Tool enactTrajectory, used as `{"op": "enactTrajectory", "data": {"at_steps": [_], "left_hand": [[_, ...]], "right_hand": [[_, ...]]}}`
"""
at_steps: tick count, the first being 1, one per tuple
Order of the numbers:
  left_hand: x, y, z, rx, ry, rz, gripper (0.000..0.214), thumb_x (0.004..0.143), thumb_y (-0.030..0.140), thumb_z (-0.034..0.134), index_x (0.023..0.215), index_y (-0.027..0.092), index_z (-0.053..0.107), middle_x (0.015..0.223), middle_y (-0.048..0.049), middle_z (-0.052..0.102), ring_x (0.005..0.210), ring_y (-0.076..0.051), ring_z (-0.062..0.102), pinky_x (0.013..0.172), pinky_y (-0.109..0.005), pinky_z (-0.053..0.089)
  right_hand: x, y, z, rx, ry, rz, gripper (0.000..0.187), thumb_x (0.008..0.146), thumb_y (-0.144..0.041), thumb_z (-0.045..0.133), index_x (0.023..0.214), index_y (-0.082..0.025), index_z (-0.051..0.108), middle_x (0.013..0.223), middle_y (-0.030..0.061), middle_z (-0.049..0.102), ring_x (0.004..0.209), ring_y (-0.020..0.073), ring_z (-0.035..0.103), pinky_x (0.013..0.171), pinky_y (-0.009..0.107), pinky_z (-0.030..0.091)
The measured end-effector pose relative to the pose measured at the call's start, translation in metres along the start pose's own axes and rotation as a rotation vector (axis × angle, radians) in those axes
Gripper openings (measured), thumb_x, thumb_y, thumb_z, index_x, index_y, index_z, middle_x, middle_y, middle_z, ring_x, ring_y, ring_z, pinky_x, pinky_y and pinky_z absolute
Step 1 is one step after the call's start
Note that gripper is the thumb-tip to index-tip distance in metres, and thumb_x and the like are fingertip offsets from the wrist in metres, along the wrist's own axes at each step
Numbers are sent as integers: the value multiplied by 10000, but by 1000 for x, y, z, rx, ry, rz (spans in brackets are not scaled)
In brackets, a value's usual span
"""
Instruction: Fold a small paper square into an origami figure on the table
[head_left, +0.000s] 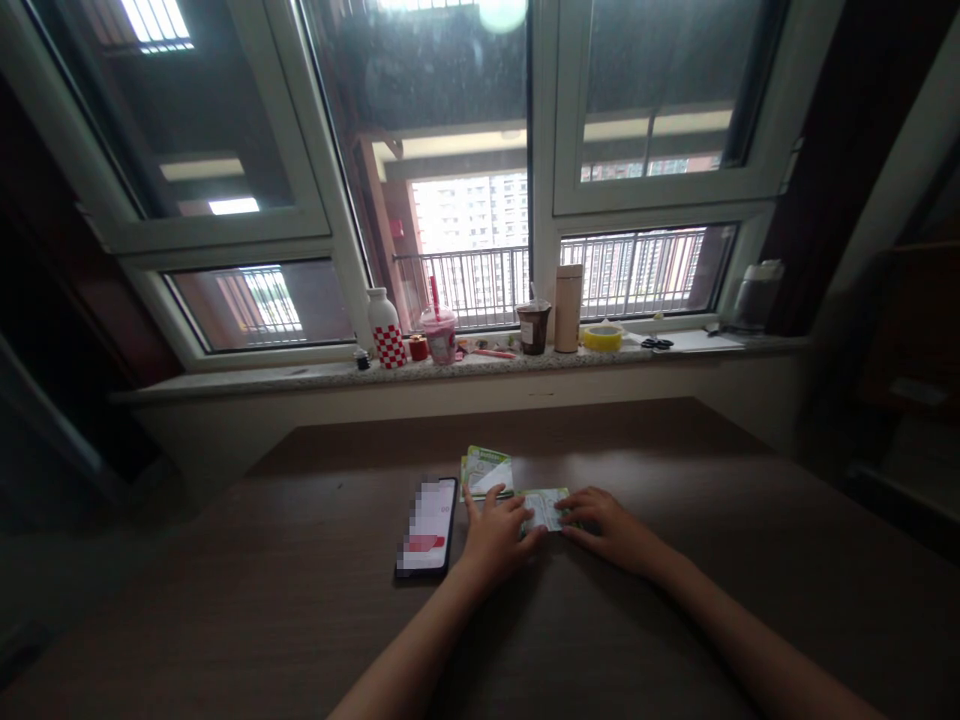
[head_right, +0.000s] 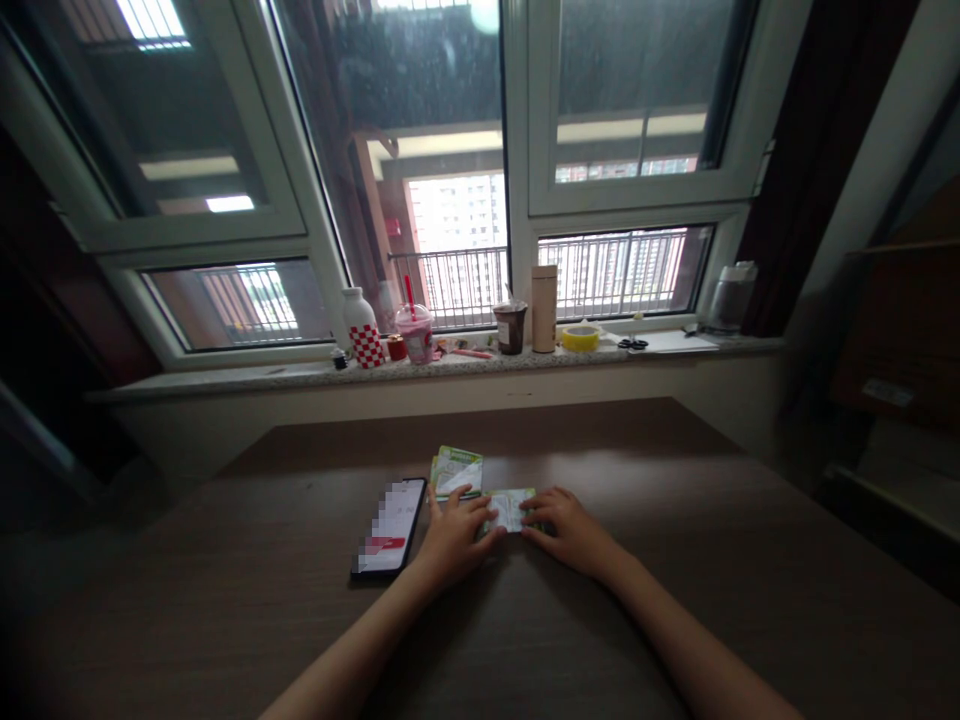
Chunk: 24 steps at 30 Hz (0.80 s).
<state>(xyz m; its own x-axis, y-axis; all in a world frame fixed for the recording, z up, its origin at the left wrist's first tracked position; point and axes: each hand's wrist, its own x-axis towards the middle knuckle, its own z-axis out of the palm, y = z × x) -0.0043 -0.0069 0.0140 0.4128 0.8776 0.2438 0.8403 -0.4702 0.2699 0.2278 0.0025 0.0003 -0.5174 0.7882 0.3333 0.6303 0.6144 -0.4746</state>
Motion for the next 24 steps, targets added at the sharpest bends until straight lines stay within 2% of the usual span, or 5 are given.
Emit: {"op": "enactTrajectory", "data": {"at_steps": [7,10,16,19,24], "left_hand": [[0,3,-1,56,46,62,285,919,478,493,1012,316,708,1142,-3,702,1290,-286,427,1111,-686,-18],[1,3,-1,55,61,45,275,918,452,505,1056,303,691,1080,-18,721,1247,-273,465,1123,-668,11],[7,4,3,76,92,2,331,901,374,553,1227,323,583,1098,-20,703,1188,-254,502,1122,-673,38],[9,7,2,102,87,11,353,911,336,545,1262,365,547,1080,-11,686,1167,-241,502,1109,-689,13],[9,9,2,124,63,30,205,939,363,494,1031,366,677,1055,1,657,1127,-234,495,1070,-731,-26]], "right_hand": [[6,-2,5,-28,67,39,300,938,-376,468,892,-224,722,944,56,741,908,195,642,945,380,432],[7,-3,9,-36,116,91,335,950,-383,433,855,-213,705,828,41,730,804,186,635,960,391,420],[10,1,19,-27,203,150,340,942,-400,424,831,-191,667,847,64,680,836,201,619,797,316,470],[13,3,23,-26,208,166,305,936,-361,431,818,-186,651,849,66,654,837,198,610,795,311,470],[16,1,24,-73,192,161,252,931,-287,441,827,-184,646,890,74,621,880,199,591,818,310,472]]}}
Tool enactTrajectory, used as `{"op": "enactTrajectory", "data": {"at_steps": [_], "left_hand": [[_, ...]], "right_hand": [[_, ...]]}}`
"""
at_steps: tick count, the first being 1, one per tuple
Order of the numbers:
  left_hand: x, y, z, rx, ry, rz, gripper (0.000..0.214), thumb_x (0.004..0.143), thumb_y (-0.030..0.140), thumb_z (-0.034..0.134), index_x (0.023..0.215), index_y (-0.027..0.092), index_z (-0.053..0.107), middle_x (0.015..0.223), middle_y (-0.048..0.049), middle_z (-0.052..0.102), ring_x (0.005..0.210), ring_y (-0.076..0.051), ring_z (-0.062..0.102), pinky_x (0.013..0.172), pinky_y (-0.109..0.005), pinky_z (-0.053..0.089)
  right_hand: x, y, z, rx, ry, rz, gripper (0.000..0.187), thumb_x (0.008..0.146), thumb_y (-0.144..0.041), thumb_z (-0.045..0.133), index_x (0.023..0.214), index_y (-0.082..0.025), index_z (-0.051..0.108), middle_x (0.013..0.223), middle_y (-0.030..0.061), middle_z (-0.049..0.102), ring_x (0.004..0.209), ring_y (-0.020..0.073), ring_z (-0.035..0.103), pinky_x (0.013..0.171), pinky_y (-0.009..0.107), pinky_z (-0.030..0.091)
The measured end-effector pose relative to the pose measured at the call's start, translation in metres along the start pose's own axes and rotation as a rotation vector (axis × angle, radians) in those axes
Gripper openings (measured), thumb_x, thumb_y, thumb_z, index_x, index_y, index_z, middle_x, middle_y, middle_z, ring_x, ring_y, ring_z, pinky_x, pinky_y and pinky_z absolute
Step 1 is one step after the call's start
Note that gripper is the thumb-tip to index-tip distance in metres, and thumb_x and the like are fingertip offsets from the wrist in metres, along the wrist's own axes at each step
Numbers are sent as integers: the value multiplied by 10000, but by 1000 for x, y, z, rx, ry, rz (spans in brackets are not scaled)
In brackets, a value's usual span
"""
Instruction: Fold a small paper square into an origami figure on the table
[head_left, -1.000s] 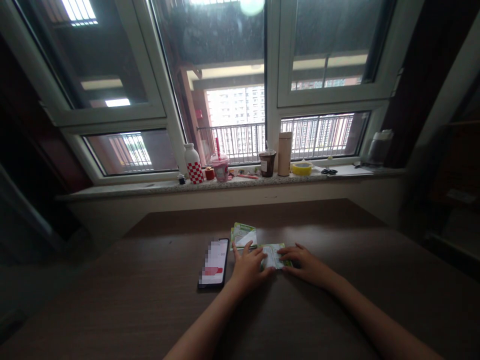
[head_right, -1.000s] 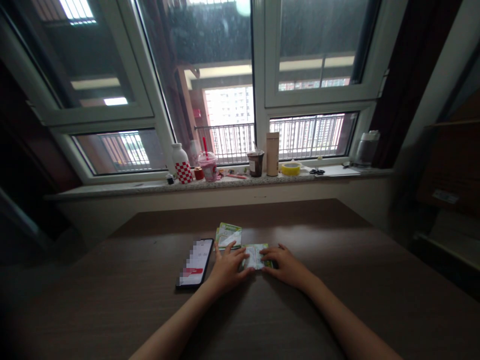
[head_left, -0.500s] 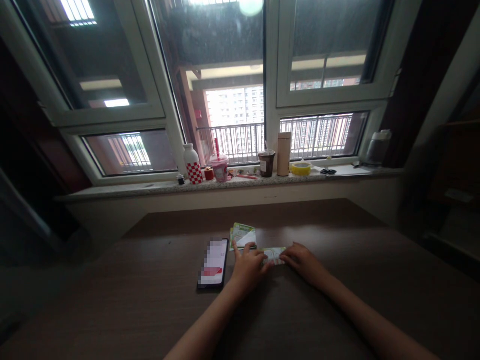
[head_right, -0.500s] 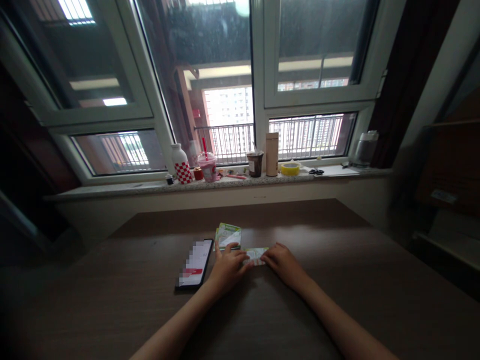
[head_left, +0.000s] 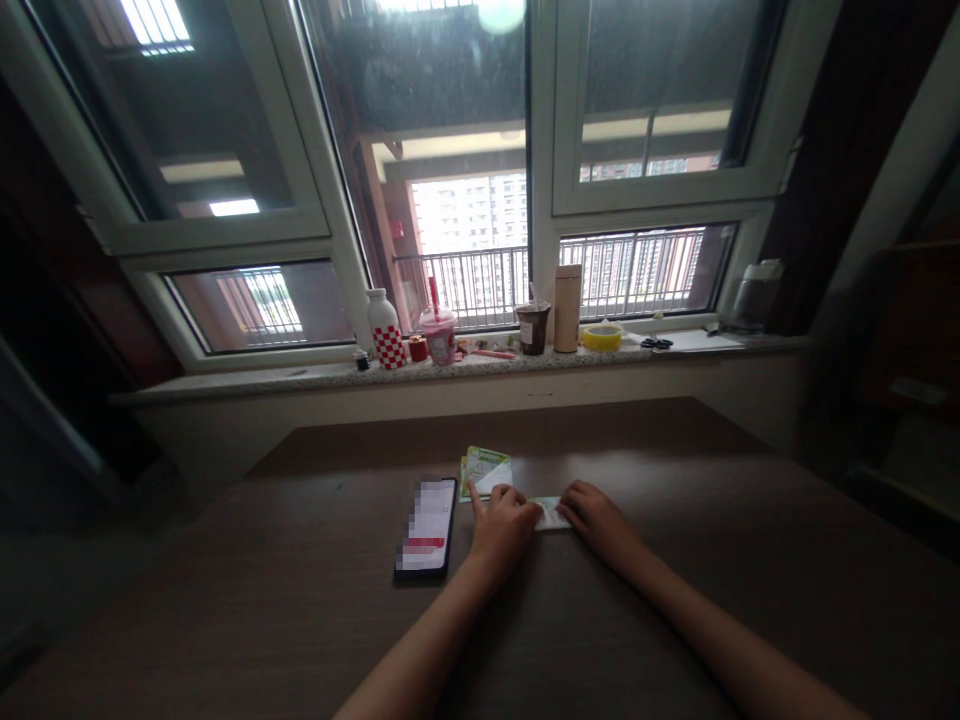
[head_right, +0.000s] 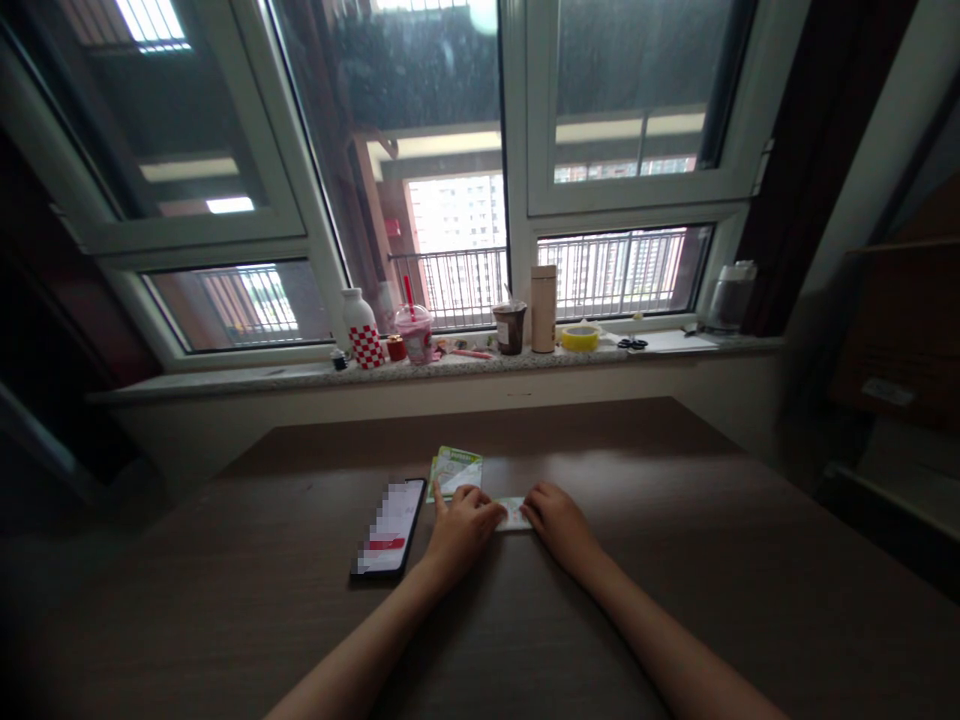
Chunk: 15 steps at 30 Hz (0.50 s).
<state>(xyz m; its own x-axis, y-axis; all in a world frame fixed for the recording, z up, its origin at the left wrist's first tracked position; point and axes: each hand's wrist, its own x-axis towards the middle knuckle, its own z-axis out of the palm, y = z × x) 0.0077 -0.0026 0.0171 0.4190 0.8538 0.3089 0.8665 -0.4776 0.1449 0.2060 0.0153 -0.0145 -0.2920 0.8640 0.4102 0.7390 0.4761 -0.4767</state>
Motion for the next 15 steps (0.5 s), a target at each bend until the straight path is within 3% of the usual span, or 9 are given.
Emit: {"op": "enactTrajectory", "data": {"at_steps": [9,15], "left_hand": [[-4,-2,8,-45,20,-7,212,952,361,473,1027,357,671,1200,17,643,1255,-265,431,1037,-763,-68],[-4,-2,5,-85,6,-11,230,956,369,457,1034,382,673,1174,38,675,1291,-289,420,1017,-787,-68]], "right_hand": [[-6,-3,-6,33,42,-87,179,905,-266,527,999,-190,659,1015,82,601,990,204,549,895,329,449],[-11,1,-12,-47,46,-206,170,902,-289,550,912,-232,710,965,60,606,937,196,545,842,342,427]]}}
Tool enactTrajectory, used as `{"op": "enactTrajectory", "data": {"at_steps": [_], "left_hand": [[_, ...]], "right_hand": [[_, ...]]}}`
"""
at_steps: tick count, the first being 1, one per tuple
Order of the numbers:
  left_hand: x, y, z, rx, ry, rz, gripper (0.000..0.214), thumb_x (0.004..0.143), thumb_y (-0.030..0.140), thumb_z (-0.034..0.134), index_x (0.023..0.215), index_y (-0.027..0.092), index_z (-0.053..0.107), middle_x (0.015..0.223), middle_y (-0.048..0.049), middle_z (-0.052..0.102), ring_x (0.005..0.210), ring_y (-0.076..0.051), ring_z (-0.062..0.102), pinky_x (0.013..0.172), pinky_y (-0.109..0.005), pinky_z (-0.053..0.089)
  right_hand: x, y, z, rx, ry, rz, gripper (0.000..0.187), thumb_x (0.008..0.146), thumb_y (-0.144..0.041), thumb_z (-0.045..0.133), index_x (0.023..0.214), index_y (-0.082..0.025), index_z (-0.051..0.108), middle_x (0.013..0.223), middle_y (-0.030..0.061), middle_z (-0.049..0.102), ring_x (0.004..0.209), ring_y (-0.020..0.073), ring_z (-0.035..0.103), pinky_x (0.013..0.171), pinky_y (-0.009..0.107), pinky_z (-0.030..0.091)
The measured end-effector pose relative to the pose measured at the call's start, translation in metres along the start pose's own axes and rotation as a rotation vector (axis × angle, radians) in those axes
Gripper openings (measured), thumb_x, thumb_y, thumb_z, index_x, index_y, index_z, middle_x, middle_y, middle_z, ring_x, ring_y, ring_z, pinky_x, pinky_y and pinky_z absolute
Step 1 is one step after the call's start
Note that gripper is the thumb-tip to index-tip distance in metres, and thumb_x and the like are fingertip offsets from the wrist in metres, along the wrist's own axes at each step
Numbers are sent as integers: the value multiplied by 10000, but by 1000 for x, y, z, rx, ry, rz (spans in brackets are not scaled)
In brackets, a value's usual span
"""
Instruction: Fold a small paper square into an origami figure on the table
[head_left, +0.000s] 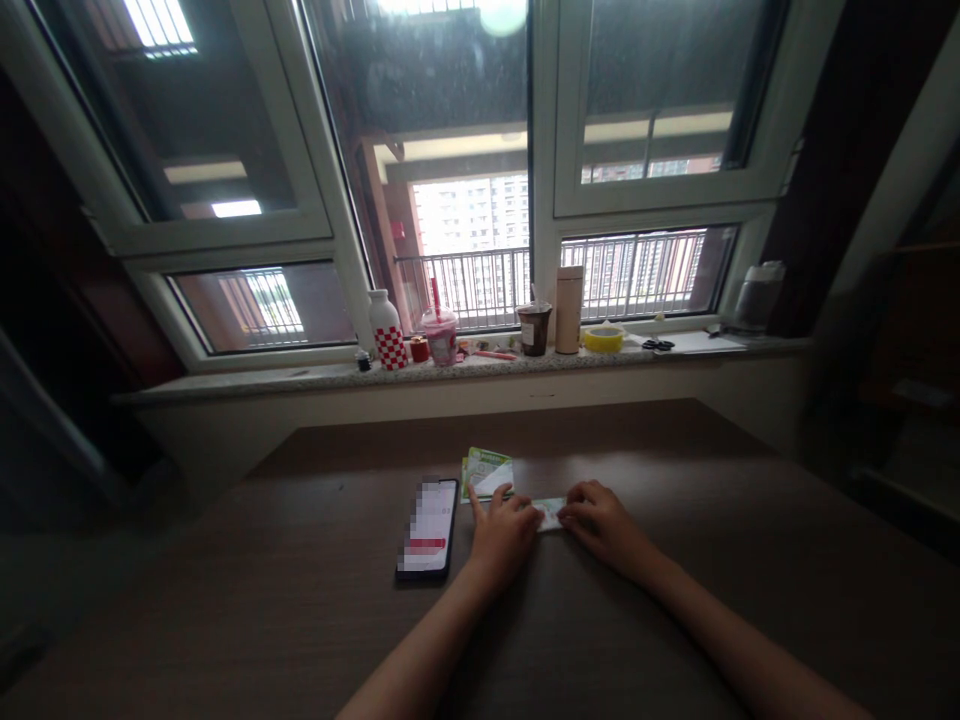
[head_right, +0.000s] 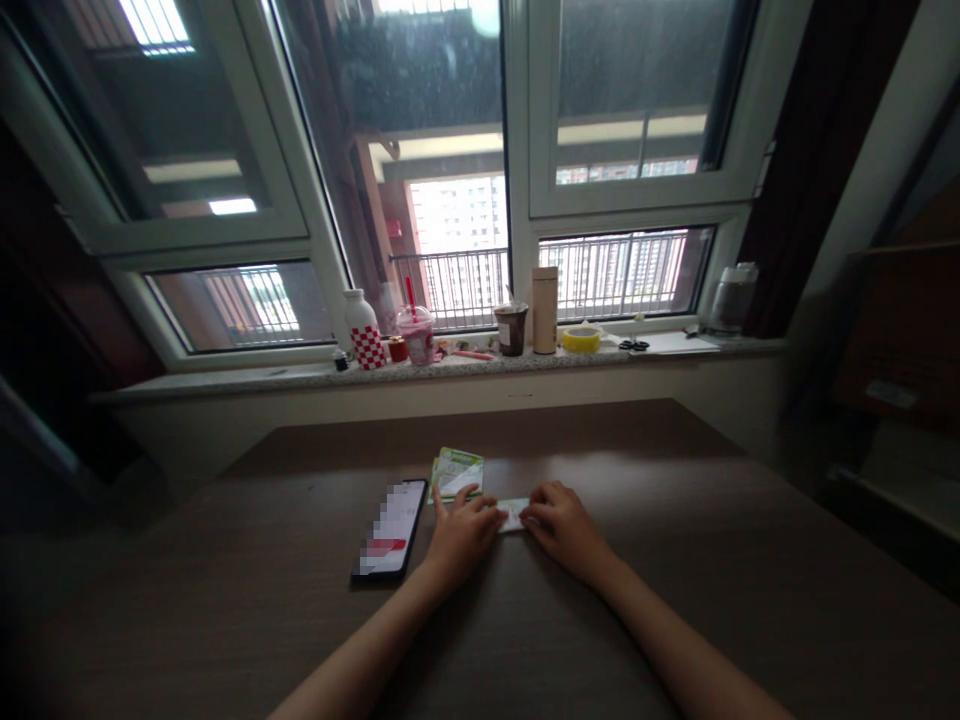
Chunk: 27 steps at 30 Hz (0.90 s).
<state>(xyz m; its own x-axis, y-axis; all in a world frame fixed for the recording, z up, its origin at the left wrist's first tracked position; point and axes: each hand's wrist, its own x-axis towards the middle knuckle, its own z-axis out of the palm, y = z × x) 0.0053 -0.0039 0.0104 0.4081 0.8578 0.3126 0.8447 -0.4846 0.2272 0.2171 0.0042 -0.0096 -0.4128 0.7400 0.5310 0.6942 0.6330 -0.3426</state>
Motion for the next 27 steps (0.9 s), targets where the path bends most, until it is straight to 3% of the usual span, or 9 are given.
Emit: {"op": "enactTrajectory", "data": {"at_steps": [6,11,21,27], "left_hand": [[-1,3,0,8,36,-16,240,951,359,466,1011,362,698,1099,20,698,1282,-287,423,1054,-741,-105],[-1,4,1,9,50,-9,223,930,375,503,1033,354,699,1048,0,694,1257,-281,444,1064,-730,-107],[-3,5,1,-58,45,57,202,910,351,530,986,306,712,985,-26,695,1232,-260,467,1100,-692,-40],[-5,3,0,-177,24,100,191,875,304,579,1008,320,715,1000,-20,714,1217,-249,490,1124,-661,-27]], "right_hand": [[-1,-6,-1,-109,-98,-9,198,913,-292,535,959,-286,727,907,42,645,912,199,548,836,352,406],[1,-5,0,-163,-138,63,234,917,-264,510,995,-306,726,995,39,681,983,216,559,881,375,392],[3,-7,4,-123,-110,191,310,927,-390,472,1107,-253,684,1194,53,670,1108,235,552,951,406,406],[0,-5,9,-79,-178,217,368,925,-365,430,1242,-265,588,1381,64,548,1289,228,468,1119,529,228]]}}
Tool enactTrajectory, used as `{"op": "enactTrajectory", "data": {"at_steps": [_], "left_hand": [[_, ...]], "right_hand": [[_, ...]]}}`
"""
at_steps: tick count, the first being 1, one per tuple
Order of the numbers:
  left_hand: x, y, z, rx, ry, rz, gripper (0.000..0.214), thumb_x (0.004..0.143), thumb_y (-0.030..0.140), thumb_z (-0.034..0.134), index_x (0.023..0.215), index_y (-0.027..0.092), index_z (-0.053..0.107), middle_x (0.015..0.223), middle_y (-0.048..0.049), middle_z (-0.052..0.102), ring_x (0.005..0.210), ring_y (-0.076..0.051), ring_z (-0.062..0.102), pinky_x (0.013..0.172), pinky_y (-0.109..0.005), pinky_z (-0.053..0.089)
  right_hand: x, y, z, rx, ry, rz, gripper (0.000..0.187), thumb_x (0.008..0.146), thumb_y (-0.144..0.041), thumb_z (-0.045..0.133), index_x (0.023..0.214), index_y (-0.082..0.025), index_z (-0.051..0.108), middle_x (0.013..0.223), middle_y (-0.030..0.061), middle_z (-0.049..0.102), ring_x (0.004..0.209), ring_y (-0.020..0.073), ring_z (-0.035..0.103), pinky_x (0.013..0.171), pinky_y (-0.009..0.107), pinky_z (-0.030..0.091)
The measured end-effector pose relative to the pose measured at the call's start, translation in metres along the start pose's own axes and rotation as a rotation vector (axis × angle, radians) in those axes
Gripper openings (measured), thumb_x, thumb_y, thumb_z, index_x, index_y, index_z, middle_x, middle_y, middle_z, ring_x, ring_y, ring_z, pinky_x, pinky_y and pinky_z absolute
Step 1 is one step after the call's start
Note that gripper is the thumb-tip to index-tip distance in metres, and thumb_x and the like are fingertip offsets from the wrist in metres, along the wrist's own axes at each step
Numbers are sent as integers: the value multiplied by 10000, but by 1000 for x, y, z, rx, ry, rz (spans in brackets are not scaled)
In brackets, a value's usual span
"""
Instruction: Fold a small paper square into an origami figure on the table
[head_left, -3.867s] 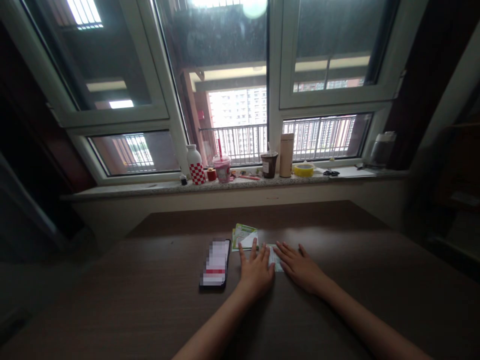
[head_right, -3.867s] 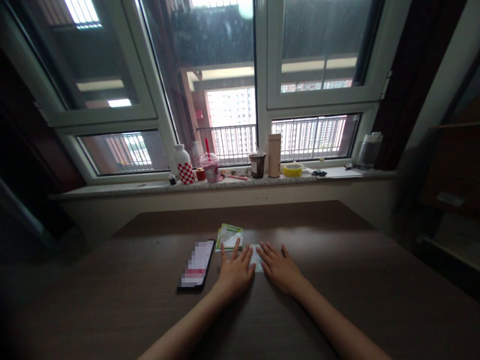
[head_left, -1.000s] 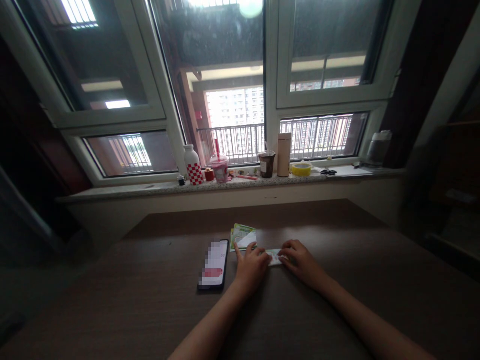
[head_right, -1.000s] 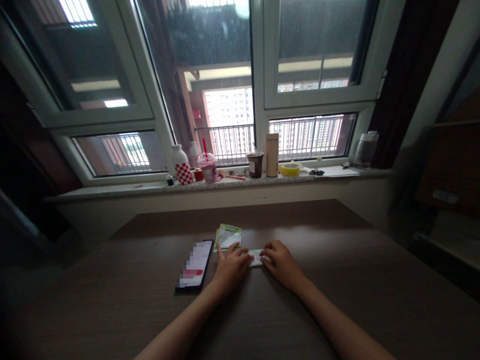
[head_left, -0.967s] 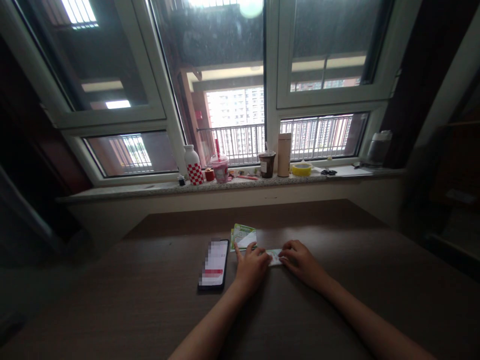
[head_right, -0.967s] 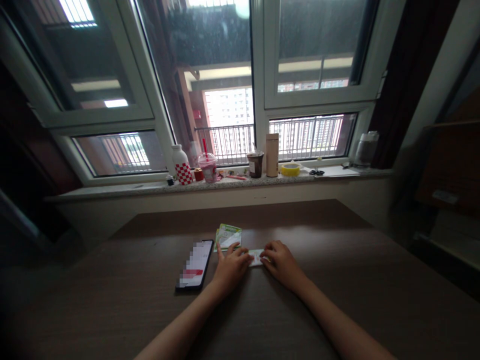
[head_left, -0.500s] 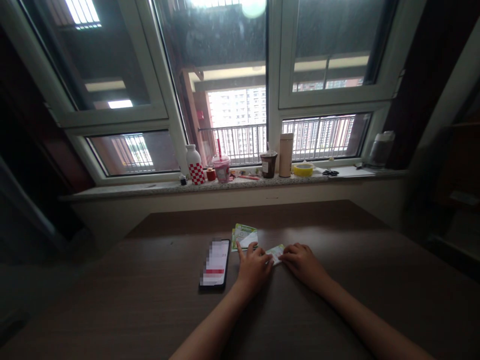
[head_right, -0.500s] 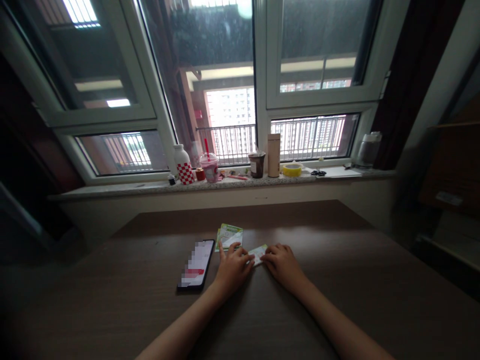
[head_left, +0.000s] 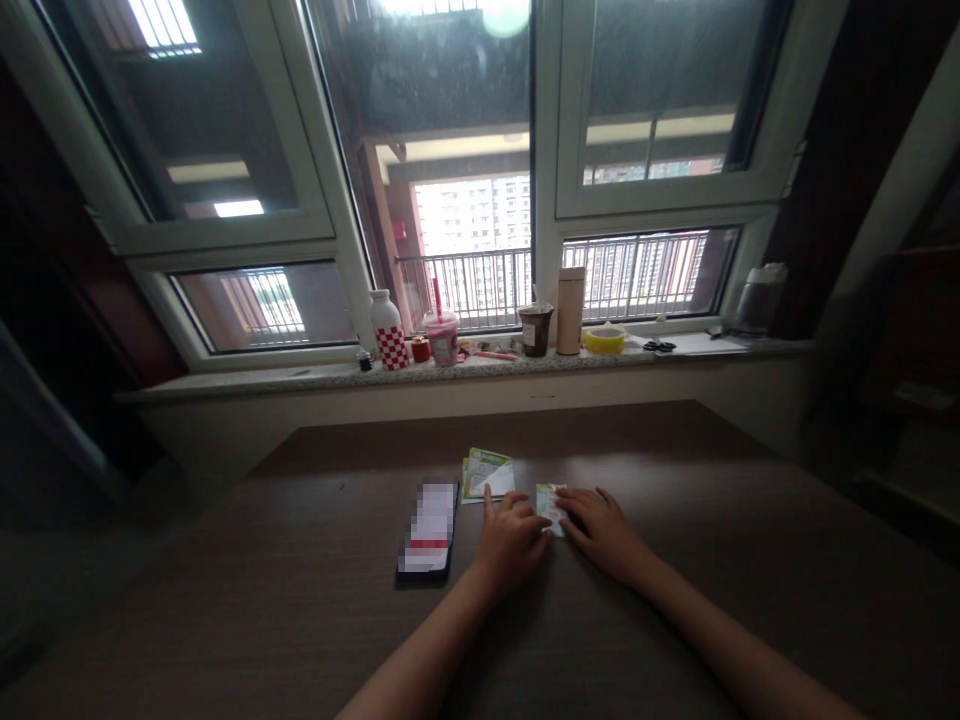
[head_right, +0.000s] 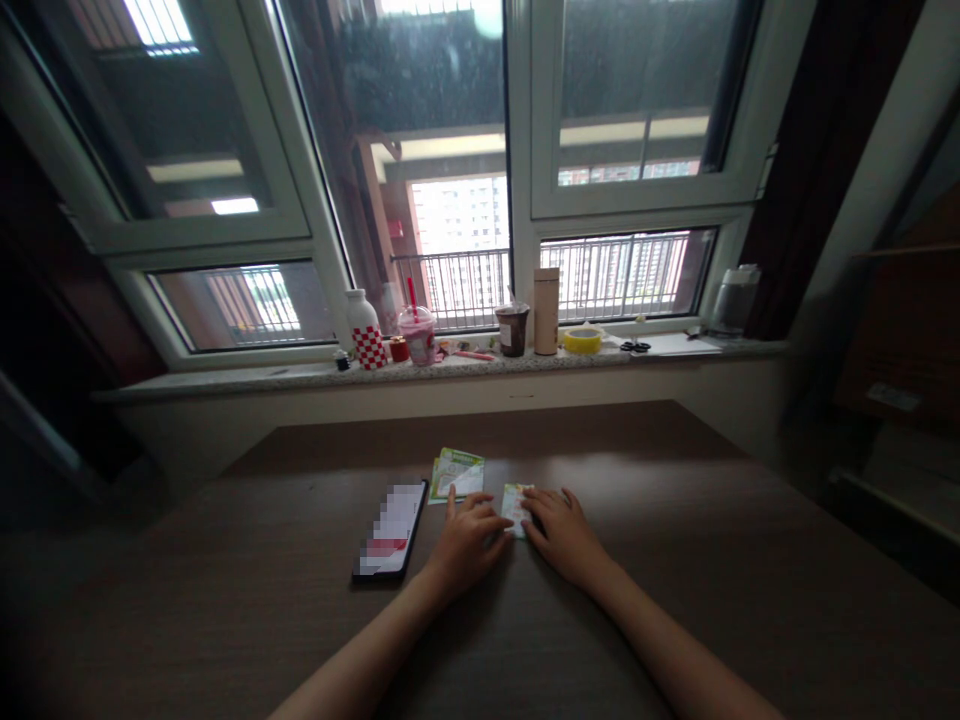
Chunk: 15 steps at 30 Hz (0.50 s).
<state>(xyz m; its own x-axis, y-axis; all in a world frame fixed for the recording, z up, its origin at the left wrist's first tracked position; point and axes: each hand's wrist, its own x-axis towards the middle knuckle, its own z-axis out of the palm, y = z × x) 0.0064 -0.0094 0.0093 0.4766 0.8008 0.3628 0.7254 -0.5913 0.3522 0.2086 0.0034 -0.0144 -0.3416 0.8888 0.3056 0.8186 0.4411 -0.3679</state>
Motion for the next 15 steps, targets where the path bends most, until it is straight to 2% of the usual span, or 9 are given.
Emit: {"op": "enactTrajectory", "data": {"at_steps": [4,7,10,15], "left_hand": [[2,-4,1,-18,32,-68,213,878,266,570,1022,329,713,1017,-13,724,1199,-249,507,1131,-657,22],[2,-5,2,45,83,-142,174,863,294,599,982,329,720,1143,-1,689,1277,-296,428,1116,-684,2],[1,-6,3,80,75,-179,163,831,326,645,974,342,721,1250,20,637,1324,-340,356,1089,-721,-32],[0,-7,4,91,62,-195,169,835,343,640,984,352,720,1275,20,619,1332,-342,343,1080,-732,-44]], "right_hand": [[0,1,1,21,-60,5,396,934,-334,373,1289,-288,542,1436,63,489,1335,207,424,1139,558,167],[0,1,1,1,-62,19,395,937,-338,360,1281,-297,550,1455,66,462,1346,211,405,1137,562,169],[0,1,1,-19,-60,22,387,936,-346,369,1271,-318,560,1455,54,457,1347,216,391,1131,560,184],[1,2,2,-28,-87,7,395,954,-367,345,1297,-353,541,1464,28,453,1357,220,367,1124,572,185]]}}
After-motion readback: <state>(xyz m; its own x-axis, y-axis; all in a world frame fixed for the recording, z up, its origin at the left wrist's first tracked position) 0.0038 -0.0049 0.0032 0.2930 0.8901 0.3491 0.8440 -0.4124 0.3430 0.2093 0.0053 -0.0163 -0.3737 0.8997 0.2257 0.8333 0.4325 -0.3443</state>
